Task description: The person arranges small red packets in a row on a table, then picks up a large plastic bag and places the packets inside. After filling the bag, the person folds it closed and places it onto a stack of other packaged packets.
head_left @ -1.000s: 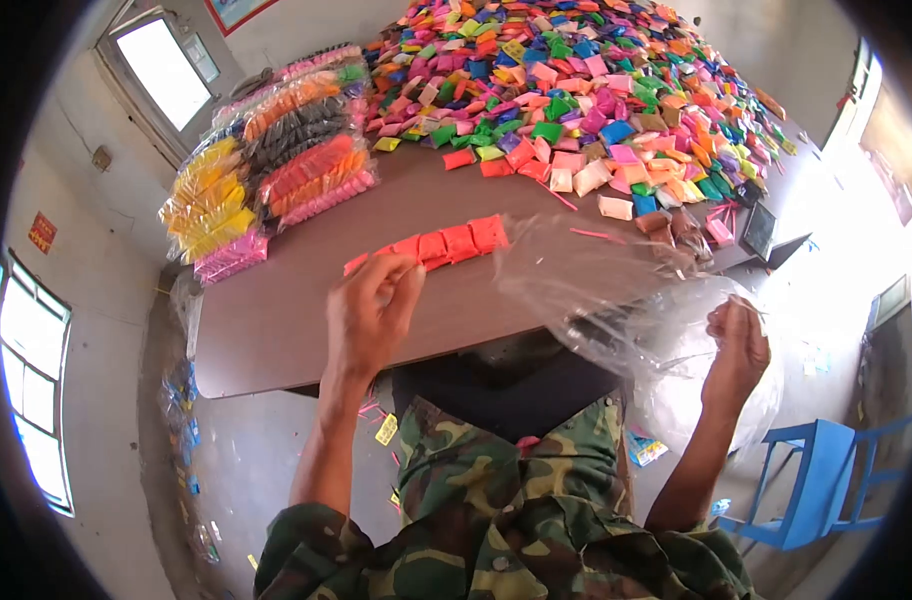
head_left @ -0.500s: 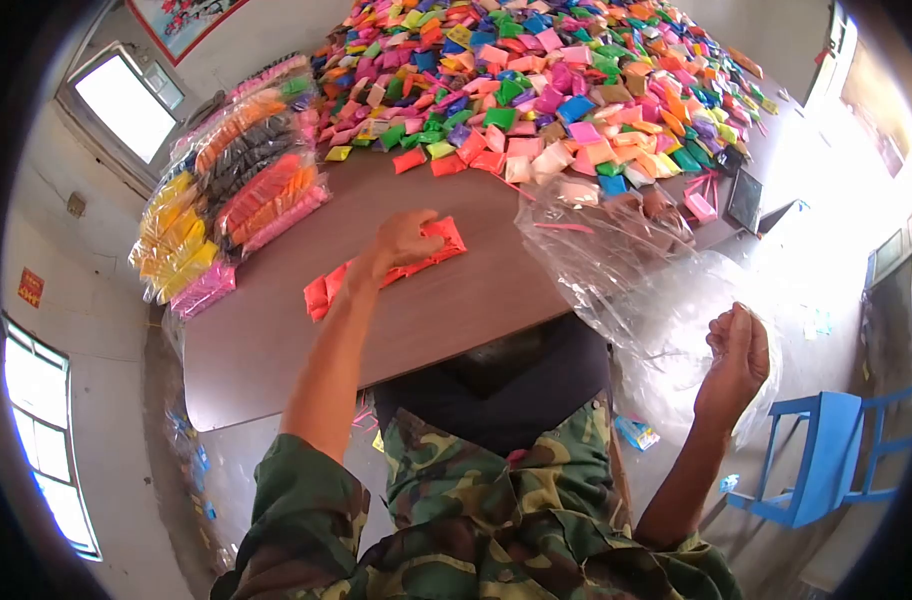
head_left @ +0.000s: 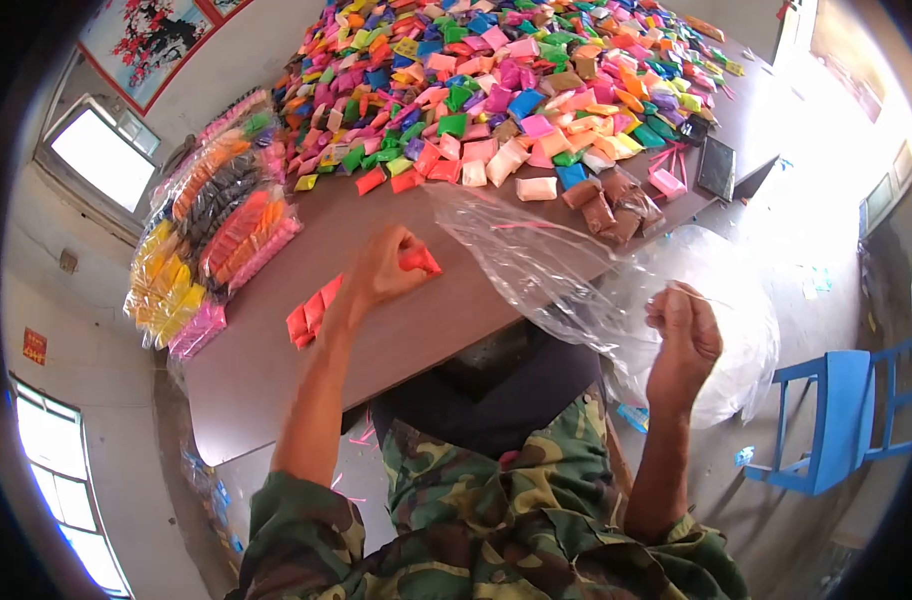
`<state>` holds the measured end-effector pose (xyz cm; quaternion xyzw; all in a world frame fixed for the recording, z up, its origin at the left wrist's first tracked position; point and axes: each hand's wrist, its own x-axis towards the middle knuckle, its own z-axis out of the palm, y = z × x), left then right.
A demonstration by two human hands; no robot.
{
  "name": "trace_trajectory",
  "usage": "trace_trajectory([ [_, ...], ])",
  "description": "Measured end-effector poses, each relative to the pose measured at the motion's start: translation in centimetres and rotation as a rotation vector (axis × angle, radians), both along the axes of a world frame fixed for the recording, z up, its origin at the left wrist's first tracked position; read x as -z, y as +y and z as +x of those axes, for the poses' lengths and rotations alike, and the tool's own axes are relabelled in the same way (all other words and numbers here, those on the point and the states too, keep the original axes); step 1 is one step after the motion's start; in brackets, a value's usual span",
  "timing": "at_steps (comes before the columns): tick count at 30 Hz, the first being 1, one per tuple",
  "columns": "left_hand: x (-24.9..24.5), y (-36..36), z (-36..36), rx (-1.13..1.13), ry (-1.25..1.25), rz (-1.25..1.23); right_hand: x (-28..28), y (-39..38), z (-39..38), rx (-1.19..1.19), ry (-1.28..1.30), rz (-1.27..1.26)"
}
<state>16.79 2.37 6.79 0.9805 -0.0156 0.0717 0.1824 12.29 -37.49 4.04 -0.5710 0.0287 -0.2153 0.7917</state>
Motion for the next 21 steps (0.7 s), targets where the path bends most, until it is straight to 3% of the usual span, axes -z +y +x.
trace_trajectory([
  [3, -1.0, -1.4, -3.3, -0.011, -0.081, -0.221, -0.2, 2.2, -0.1, -0.07, -0.047, 0.042],
  [5, -5.4, -3.5, -6.4, -0.038, -0.089, -0.301, 0.2, 3.5, 0.2, -0.104, -0.109, 0.042],
  [8, -9.7, -6.5, -9.4, -0.057, -0.034, -0.682, 0.4, 6.0, 0.4, -0.124, -0.095, 0.053],
  [11, -10.5, -8.5, -9.8, -0.002, -0.107, -0.718, 1.3, 9.0, 1.2, -0.127, -0.175, 0.096],
  [15, -8.7, -9.8, -7.7, 0.012, -0.244, -0.382, 0.7, 11.7, 1.1, -0.159, -0.235, 0.127],
  [21, -6.7, -10.7, -6.5, 0.04, 0.042, -0.187, 1.0, 12.8, 0.2, -0.058, -0.288, -0.018],
])
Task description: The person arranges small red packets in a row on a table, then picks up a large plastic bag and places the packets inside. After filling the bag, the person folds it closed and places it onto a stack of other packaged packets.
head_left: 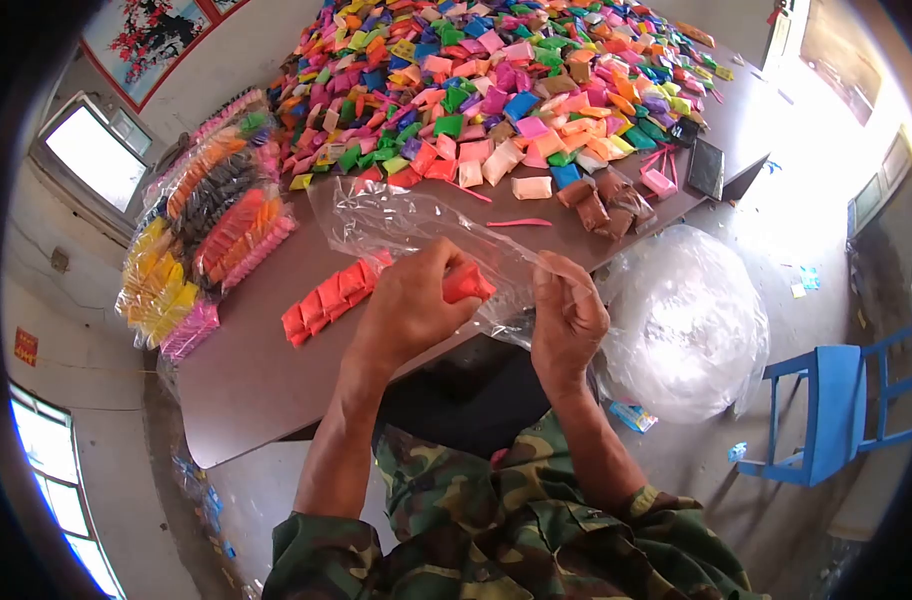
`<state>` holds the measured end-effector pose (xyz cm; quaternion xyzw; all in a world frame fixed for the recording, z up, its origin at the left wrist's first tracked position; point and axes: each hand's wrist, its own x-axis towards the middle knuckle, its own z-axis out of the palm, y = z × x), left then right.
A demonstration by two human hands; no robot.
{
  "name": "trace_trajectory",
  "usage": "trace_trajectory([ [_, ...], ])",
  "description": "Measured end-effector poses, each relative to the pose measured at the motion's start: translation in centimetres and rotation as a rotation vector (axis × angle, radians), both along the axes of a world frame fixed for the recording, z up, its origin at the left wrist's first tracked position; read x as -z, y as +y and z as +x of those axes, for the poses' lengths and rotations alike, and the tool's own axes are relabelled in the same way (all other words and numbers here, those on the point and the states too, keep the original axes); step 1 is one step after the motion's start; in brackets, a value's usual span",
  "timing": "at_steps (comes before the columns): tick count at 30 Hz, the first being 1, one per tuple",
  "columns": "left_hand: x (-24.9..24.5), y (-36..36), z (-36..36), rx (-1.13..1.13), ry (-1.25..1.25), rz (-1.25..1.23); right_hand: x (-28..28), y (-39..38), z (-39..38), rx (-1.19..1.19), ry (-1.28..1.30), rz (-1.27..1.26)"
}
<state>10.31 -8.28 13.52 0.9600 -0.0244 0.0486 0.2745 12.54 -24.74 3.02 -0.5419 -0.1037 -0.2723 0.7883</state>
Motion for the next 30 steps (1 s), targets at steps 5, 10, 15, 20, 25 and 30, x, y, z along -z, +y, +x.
trace_trajectory([
  [5, 1.3, -2.0, 0.4, 0.138, 0.107, 0.118, -1.2, 0.0, -0.1, 0.095, -0.006, -0.062],
  [10, 4.4, -1.5, 1.8, 0.169, 0.0, 0.176, -0.4, -0.8, -0.1, -0.012, -0.056, -0.106],
  [15, 3.8, -0.8, 2.5, 0.163, 0.125, 0.185, 0.8, -4.9, 0.1, -0.216, -0.066, -0.393],
  [20, 3.7, -0.8, 3.1, 0.105, 0.187, 0.132, 5.5, -6.3, -1.1, -0.332, 0.098, -0.686],
  [25, 4.2, -1.3, 3.5, 0.179, 0.203, 0.113, 6.2, -4.1, -2.9, -0.334, 0.135, -0.653],
  [30, 4.3, -1.7, 3.5, 0.258, 0.24, 0.173, 6.4, -3.4, -3.2, -0.334, 0.218, -0.559],
])
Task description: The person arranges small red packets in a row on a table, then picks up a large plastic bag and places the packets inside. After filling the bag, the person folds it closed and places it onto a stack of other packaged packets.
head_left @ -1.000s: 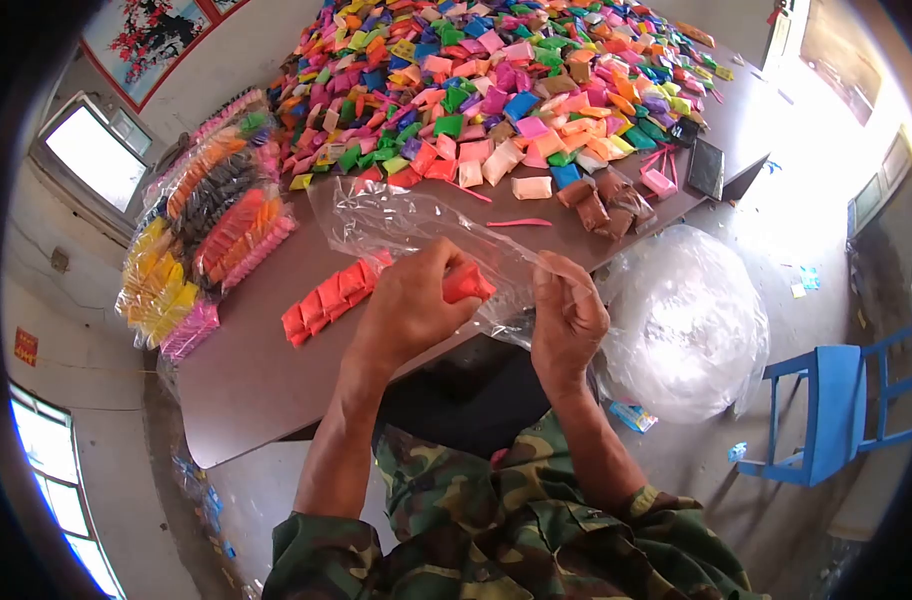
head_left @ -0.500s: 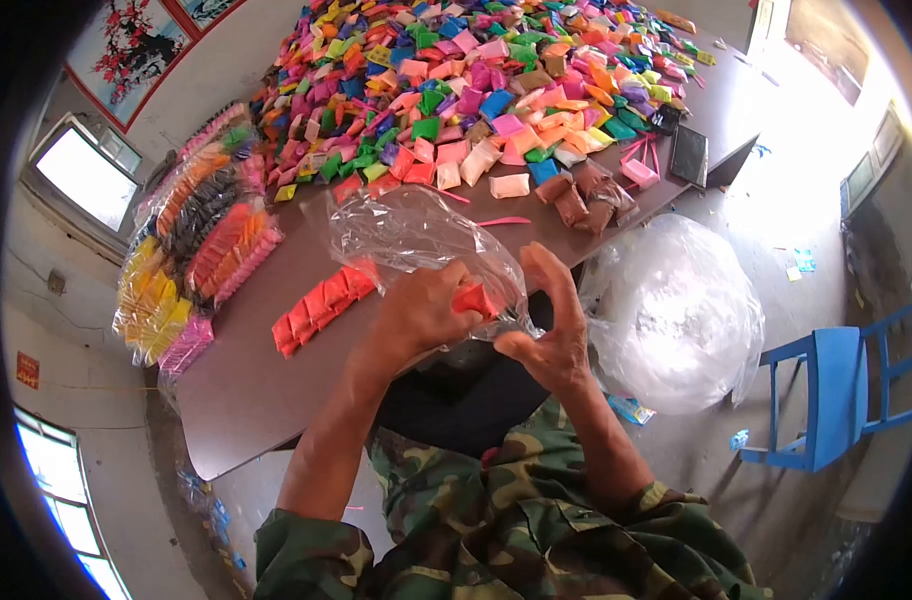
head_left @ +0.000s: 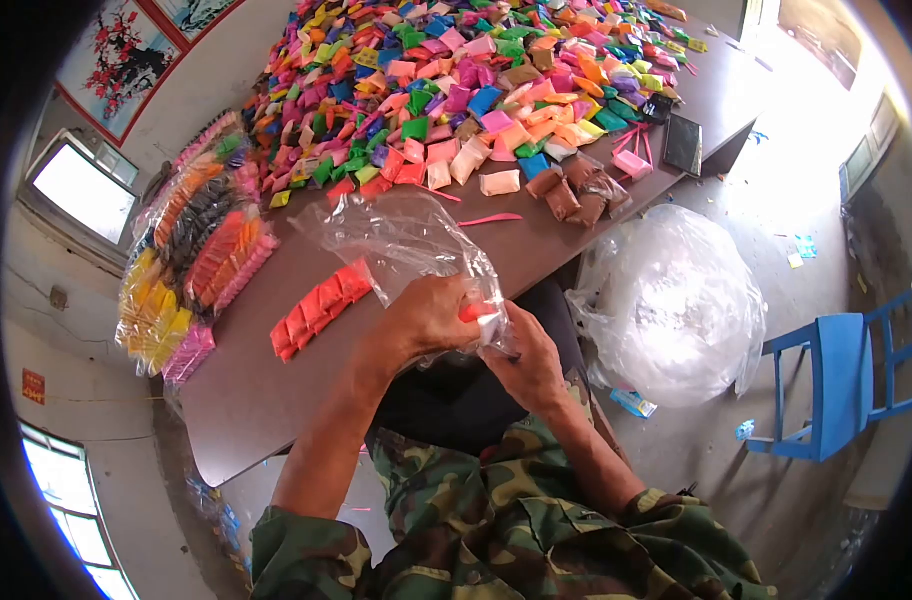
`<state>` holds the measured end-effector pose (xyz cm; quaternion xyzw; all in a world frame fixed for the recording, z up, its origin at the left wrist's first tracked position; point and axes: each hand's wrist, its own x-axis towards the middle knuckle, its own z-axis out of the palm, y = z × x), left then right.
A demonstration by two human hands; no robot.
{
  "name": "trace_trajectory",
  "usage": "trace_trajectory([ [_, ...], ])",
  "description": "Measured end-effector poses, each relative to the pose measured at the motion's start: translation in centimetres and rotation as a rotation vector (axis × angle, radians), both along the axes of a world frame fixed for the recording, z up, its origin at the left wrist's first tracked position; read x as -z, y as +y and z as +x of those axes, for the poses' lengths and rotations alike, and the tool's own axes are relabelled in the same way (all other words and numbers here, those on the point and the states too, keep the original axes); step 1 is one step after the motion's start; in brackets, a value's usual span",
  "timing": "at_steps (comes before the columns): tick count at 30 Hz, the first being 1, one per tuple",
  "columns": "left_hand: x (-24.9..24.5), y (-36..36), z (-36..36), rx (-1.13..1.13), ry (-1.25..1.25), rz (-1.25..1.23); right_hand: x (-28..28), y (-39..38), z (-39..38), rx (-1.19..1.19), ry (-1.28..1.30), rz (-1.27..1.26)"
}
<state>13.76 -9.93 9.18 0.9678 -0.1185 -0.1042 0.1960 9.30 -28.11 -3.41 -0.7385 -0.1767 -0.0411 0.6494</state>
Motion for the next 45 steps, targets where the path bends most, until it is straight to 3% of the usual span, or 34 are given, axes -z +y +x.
trace_trajectory([
  [4, 0.0, 0.5, 0.1, -0.02, -0.073, 0.128, 0.0, -0.3, -0.4, 0.02, 0.076, -0.02],
  [7, -1.0, -0.5, -0.6, -0.032, -0.105, 0.055, 0.8, 0.0, -0.4, 0.035, 0.139, 0.027],
  [10, 0.1, 0.9, 0.6, 0.048, -0.141, -0.21, -0.9, 1.0, 0.9, 0.098, -0.011, -0.023],
  [14, -0.6, 3.5, 2.4, -0.028, -0.217, -0.155, -4.2, 2.0, 3.0, 0.158, -0.14, -0.297],
  [17, -0.8, 4.1, 2.6, 0.006, -0.292, -0.182, -3.5, 2.9, 5.1, 0.2, -0.336, -0.458],
  [20, -0.3, 4.1, 2.2, -0.053, -0.239, -0.176, -3.3, 2.6, 6.5, 0.077, -0.256, -0.454],
  [23, 1.2, 4.2, 3.5, -0.073, -0.194, -0.108, -1.7, 2.8, 7.0, 0.128, -0.226, -0.387],
  [26, 1.3, 2.4, 4.3, -0.296, -0.083, -0.043, -0.5, 3.3, 7.3, 0.17, -0.261, -0.373],
  [29, 2.2, 2.6, 4.4, -0.297, -0.07, -0.125, -1.0, 3.1, 7.3, 0.189, -0.327, -0.409],
  [31, 7.7, 6.4, 5.2, -0.141, -0.17, -0.304, -0.4, 2.8, 7.6, 0.169, -0.354, -0.406],
  [32, 7.5, 6.6, 5.0, -0.064, -0.22, -0.395, -0.2, 2.7, 7.7, 0.158, -0.368, -0.406],
  [34, 7.1, 7.0, 4.9, -0.083, -0.119, -0.336, -0.4, 2.8, 7.7, 0.143, -0.32, -0.409],
  [38, 0.2, 4.2, 4.5, -0.128, 0.17, -0.268, -1.7, 3.0, 7.6, 0.102, -0.158, -0.361],
  [41, 0.8, 3.9, 4.7, -0.133, 0.155, -0.367, -1.5, 3.1, 7.7, 0.103, -0.141, -0.349],
  [45, 1.3, 3.5, 4.8, -0.077, 0.156, -0.359, -0.6, 3.2, 7.9, 0.186, -0.319, -0.443],
])
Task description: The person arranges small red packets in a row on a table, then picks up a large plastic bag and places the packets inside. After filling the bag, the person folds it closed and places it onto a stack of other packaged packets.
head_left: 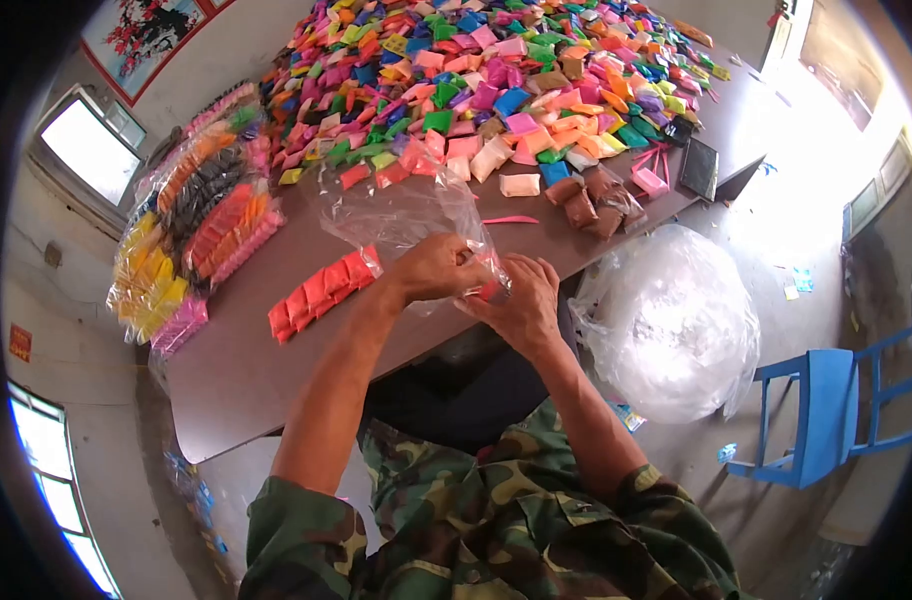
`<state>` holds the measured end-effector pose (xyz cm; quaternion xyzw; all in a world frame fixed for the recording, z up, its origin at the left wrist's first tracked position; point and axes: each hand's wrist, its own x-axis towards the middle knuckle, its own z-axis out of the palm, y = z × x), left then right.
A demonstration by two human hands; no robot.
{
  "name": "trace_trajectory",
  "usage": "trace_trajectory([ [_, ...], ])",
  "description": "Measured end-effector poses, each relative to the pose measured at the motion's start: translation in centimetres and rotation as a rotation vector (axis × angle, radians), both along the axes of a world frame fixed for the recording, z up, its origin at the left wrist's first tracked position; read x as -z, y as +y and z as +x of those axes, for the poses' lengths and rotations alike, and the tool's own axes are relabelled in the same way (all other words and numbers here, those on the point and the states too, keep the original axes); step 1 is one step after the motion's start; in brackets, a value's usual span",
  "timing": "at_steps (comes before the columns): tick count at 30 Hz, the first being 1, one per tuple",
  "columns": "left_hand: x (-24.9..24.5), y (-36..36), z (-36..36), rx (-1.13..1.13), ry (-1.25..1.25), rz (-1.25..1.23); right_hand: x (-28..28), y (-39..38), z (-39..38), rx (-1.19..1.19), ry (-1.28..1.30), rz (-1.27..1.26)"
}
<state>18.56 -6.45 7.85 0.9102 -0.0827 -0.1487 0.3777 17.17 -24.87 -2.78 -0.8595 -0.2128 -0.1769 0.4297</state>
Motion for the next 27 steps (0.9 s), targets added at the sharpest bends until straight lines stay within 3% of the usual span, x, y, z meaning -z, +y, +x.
trace_trajectory([
  [2, 0.7, -0.6, -0.5, 0.006, -0.006, -0.088, 0.3, 0.1, 0.2, 0.021, -0.05, -0.016],
  [5, 0.6, -0.5, 0.3, 0.106, -0.003, 0.075, -1.2, -0.1, -0.4, -0.022, 0.127, 0.084],
  [11, -0.4, -1.0, -0.3, 0.041, 0.065, 0.007, -0.7, -0.1, 0.1, -0.062, 0.218, 0.045],
  [17, -0.5, 0.1, -0.8, -0.055, -0.057, 0.135, -0.3, 0.1, -0.2, -0.014, 0.1, 0.081],
  [23, -0.6, -0.6, -0.6, 0.071, 0.03, 0.132, 0.2, 0.2, -0.4, 0.004, 0.055, 0.038],
  [27, 1.3, -1.0, -0.7, 0.094, -0.124, 0.005, 0.9, 0.0, 0.2, -0.045, 0.037, 0.074],
])
